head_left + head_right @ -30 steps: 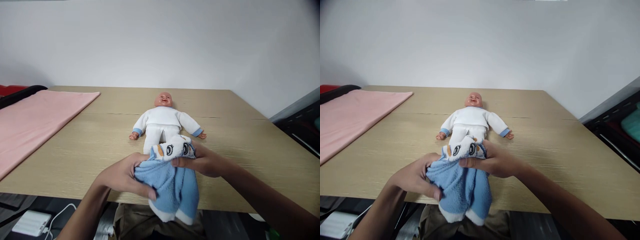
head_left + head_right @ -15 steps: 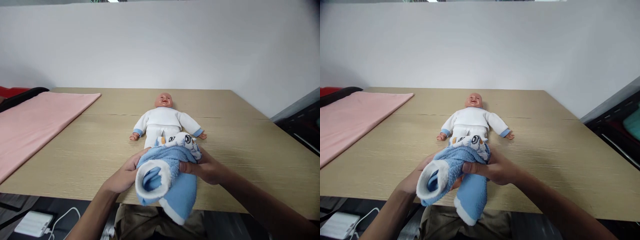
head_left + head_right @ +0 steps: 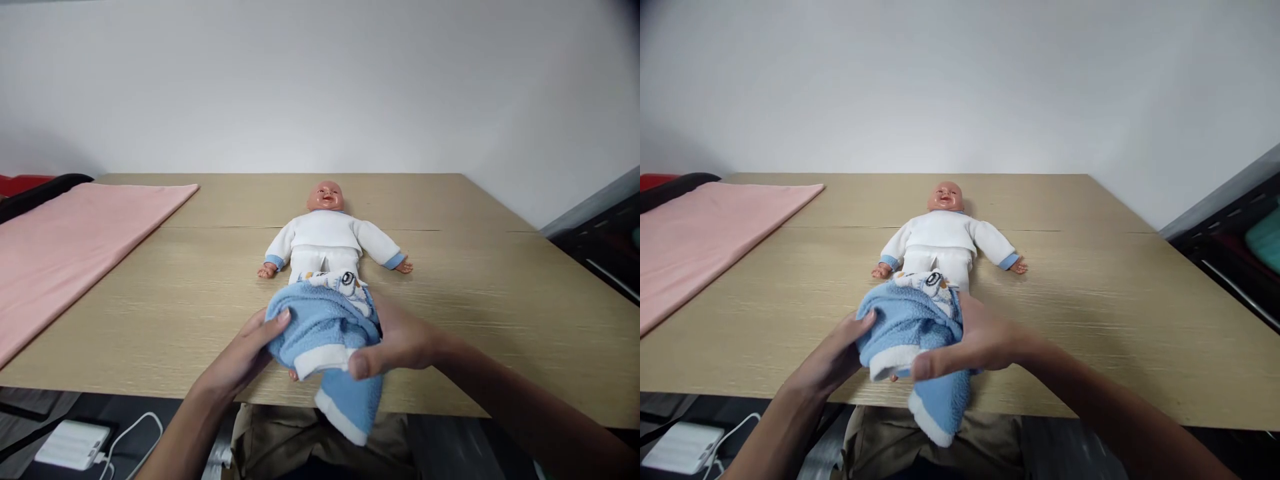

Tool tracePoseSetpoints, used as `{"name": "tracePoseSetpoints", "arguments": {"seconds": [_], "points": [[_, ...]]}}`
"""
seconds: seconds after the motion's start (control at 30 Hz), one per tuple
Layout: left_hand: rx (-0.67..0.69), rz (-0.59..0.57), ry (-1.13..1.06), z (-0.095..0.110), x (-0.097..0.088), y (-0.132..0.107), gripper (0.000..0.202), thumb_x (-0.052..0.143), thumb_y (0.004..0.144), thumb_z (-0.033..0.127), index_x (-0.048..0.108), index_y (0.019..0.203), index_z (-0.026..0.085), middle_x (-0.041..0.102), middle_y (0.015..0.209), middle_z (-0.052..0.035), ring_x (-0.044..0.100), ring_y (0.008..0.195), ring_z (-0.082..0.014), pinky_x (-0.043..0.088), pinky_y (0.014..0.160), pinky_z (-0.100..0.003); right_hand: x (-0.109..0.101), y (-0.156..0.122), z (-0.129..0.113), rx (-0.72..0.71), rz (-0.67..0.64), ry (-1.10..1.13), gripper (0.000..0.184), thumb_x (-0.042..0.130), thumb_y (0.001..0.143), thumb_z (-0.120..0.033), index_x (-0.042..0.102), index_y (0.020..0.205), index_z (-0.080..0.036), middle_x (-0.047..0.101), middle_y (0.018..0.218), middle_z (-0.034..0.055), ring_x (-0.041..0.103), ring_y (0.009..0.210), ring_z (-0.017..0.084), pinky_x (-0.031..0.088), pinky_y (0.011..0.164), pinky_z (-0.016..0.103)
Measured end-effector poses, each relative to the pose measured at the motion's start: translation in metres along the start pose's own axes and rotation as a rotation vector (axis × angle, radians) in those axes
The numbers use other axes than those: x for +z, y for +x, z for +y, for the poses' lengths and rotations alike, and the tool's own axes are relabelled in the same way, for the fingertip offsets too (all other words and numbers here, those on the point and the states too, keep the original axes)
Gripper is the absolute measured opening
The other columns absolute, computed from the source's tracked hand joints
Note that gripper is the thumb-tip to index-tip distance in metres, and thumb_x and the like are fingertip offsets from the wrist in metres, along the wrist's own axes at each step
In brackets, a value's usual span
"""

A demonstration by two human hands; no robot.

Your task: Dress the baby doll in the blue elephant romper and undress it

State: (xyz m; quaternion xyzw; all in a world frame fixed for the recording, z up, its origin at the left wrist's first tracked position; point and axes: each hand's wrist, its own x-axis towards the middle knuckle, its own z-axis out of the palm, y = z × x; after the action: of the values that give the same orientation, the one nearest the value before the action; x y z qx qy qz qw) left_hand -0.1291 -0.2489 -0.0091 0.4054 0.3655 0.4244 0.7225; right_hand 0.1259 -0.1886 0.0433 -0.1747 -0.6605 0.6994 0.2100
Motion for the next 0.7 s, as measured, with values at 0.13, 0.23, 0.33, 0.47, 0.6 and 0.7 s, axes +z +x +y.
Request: {"name": "tracePoseSetpoints", "arguments": {"seconds": [0.13, 0.23, 0.33, 0.47, 0.6, 0.7], "points": [[0.107, -0.188, 0.259, 0.014, 0.011, -0.011, 0.069, 0.100, 0.077, 0.054, 0.075, 0.131, 0.019, 0.081, 0.120, -0.0098, 0.075, 0.111, -0.0306, 0.059, 0.104, -0.040, 0.019, 0.003, -0.008, -0.047, 0.203, -0.237, 0.040, 0.091, 0.077, -0.023, 0.078, 0.114, -0.021, 0.081, 0.101, 0.0014, 0.074, 0.096, 0.023, 0.064, 0.094, 0.036], [0.090, -0.077, 0.469, 0.027, 0.025, -0.014, 0.044, 0.095, 0.084, 0.043, 0.077, 0.117, 0.019, 0.080, 0.108, -0.0054, 0.071, 0.099, -0.0259, 0.058, 0.091, -0.034, 0.031, 0.008, -0.009, -0.112, 0.410, -0.416, 0.011, 0.070, 0.086, -0.015, 0.074, 0.093, -0.022, 0.078, 0.089, -0.0012, 0.070, 0.086, 0.020, 0.061, 0.090, 0.034], [0.121, 0.163, 0.526, 0.030, 0.034, -0.014, 0.026, 0.075, 0.099, 0.045, 0.073, 0.108, 0.020, 0.078, 0.104, -0.0043, 0.068, 0.096, -0.0245, 0.056, 0.089, -0.033, 0.036, 0.011, -0.010, -0.091, 0.484, -0.639, 0.013, 0.063, 0.086, -0.014, 0.072, 0.093, -0.022, 0.080, 0.095, 0.0014, 0.072, 0.092, 0.022, 0.057, 0.096, 0.037], [0.085, 0.301, 0.604, 0.022, 0.037, -0.025, 0.024, 0.064, 0.101, 0.041, 0.064, 0.117, 0.023, 0.073, 0.109, -0.0045, 0.066, 0.107, -0.0259, 0.054, 0.096, -0.034, 0.038, 0.011, -0.015, 0.163, 0.363, -0.852, 0.006, 0.065, 0.093, -0.022, 0.071, 0.092, -0.020, 0.078, 0.091, 0.0042, 0.068, 0.081, 0.021, 0.051, 0.080, 0.035], [-0.060, 0.264, 0.755, 0.012, 0.033, -0.039, 0.023, 0.059, 0.104, 0.045, 0.057, 0.117, 0.026, 0.072, 0.108, -0.0030, 0.068, 0.103, -0.0265, 0.051, 0.091, -0.035, 0.040, 0.014, -0.017, 0.335, 0.190, -0.958, 0.022, 0.066, 0.098, -0.032, 0.065, 0.081, -0.019, 0.074, 0.082, 0.0061, 0.062, 0.072, 0.020, 0.038, 0.065, 0.033], [-0.137, 0.279, 0.910, 0.004, 0.028, -0.042, 0.025, 0.057, 0.105, 0.048, 0.054, 0.117, 0.026, 0.075, 0.106, -0.0046, 0.071, 0.100, -0.0309, 0.048, 0.087, -0.039, 0.041, 0.018, -0.011, 0.370, 0.112, -0.952, 0.015, 0.066, 0.094, -0.024, 0.063, 0.080, -0.018, 0.074, 0.085, 0.0085, 0.064, 0.075, 0.021, 0.040, 0.067, 0.033]]}}
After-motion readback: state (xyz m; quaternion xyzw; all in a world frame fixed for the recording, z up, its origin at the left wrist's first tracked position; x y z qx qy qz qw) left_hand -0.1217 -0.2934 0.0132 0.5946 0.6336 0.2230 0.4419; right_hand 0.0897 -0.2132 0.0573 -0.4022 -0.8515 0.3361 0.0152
